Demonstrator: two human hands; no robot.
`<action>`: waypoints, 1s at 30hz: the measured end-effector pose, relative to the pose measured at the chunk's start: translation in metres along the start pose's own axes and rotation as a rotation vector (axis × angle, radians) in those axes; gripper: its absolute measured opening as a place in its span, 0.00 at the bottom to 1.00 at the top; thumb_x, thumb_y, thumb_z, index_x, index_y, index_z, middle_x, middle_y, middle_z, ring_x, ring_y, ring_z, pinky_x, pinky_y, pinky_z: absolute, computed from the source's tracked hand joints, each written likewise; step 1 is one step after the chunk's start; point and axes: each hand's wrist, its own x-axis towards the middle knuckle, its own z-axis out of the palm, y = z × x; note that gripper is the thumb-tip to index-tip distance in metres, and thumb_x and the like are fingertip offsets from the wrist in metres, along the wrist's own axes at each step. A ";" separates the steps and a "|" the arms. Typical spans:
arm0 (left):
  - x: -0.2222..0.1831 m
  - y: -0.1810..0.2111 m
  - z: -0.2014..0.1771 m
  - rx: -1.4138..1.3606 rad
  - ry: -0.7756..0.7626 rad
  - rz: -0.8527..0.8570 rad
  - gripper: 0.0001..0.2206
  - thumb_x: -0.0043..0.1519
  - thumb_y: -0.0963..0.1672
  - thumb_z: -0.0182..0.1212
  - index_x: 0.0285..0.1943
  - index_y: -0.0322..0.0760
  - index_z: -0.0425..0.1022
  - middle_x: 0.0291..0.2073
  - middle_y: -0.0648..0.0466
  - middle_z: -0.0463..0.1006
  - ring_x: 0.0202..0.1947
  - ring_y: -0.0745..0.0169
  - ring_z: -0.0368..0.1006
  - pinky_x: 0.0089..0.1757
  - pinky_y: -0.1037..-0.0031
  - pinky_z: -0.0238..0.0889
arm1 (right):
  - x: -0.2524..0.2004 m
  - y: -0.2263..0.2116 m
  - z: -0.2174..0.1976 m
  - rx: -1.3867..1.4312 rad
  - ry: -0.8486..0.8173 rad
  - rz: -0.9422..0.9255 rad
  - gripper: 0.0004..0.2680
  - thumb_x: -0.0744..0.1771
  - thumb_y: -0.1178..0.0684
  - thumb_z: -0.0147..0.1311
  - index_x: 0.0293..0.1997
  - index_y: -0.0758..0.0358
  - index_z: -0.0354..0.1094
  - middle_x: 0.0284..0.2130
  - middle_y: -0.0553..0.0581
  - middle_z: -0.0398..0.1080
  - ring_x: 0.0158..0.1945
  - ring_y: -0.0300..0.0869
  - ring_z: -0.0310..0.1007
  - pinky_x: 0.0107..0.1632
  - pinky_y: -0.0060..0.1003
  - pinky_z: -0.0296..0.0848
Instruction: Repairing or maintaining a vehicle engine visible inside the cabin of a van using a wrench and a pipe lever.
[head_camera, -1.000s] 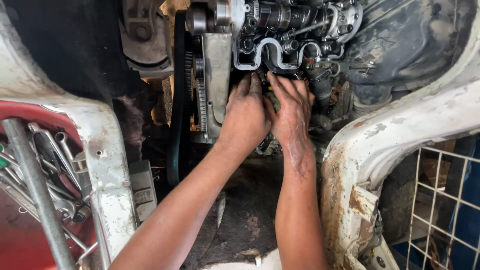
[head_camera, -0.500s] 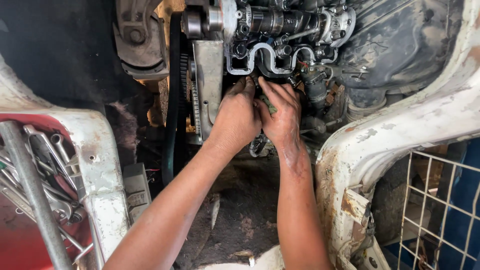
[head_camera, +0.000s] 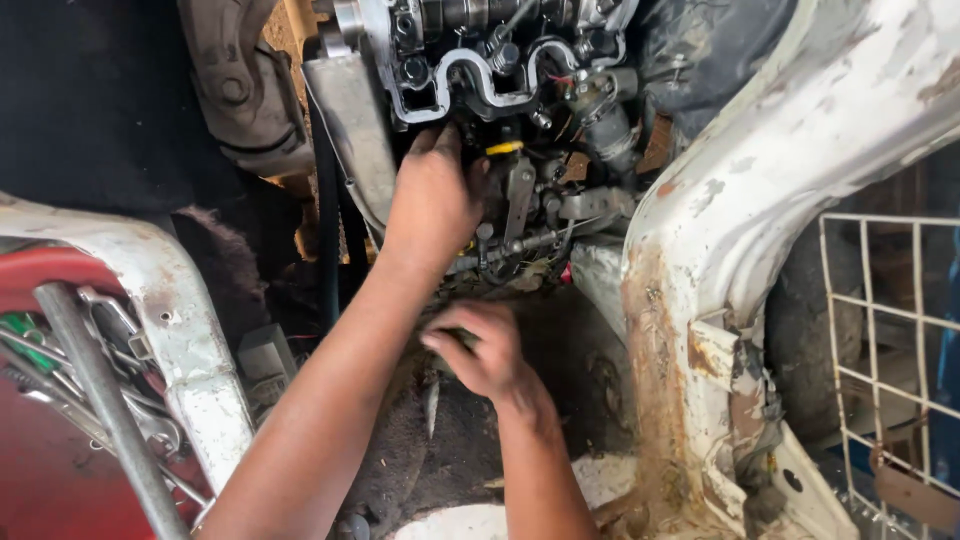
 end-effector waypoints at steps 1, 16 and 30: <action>-0.002 0.001 -0.001 0.056 -0.004 0.003 0.18 0.56 0.41 0.68 0.52 0.19 0.73 0.42 0.29 0.76 0.43 0.28 0.75 0.46 0.53 0.70 | 0.005 -0.005 0.003 -0.033 -0.236 0.196 0.02 0.66 0.62 0.60 0.40 0.69 0.74 0.32 0.60 0.78 0.35 0.42 0.81 0.40 0.39 0.76; 0.057 0.015 0.032 0.948 -0.364 0.036 0.05 0.58 0.43 0.65 0.29 0.41 0.82 0.18 0.57 0.78 0.21 0.64 0.79 0.16 0.69 0.65 | 0.011 -0.001 0.011 0.011 -0.288 0.159 0.09 0.68 0.60 0.58 0.52 0.67 0.68 0.38 0.57 0.77 0.38 0.42 0.80 0.43 0.37 0.78; 0.038 0.000 0.043 0.594 0.096 -0.209 0.13 0.65 0.45 0.50 0.34 0.37 0.79 0.28 0.49 0.81 0.30 0.52 0.82 0.29 0.62 0.74 | -0.009 0.043 0.007 -0.303 -0.222 0.056 0.12 0.66 0.54 0.58 0.53 0.67 0.67 0.43 0.65 0.75 0.48 0.55 0.77 0.47 0.46 0.77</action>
